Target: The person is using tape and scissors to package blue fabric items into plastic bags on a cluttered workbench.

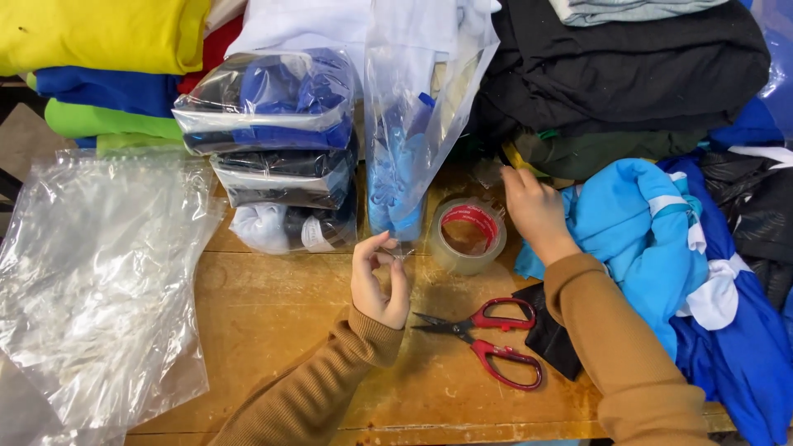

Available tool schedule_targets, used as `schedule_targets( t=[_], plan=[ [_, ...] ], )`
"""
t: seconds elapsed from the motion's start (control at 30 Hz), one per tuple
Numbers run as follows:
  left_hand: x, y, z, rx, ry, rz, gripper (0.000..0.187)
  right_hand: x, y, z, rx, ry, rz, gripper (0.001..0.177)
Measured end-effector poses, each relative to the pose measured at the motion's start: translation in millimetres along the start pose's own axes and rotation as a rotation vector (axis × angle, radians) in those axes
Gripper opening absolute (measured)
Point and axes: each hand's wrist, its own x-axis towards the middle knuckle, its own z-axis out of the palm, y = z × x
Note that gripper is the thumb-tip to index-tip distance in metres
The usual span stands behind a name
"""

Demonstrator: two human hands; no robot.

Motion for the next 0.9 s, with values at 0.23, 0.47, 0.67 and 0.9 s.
schedule_targets(
  t=[0.23,0.47,0.67,0.9],
  plan=[
    [4,-3,-1,-0.005,-0.024,-0.013,0.04,3,-2,51,-0.312,0.03,-0.15,0.02],
    [6,2,0,0.017,-0.063,-0.045,0.036,-2,4,42,0.003,-0.505,0.075,0.025],
    [6,1,1,0.053,-0.058,-0.06,0.033,-2,-7,30,0.073,-0.324,0.146,0.013],
    [6,1,0,0.047,-0.056,-0.083,0.032,3,-10,9,0.125,-0.358,0.199,0.01]
  ],
)
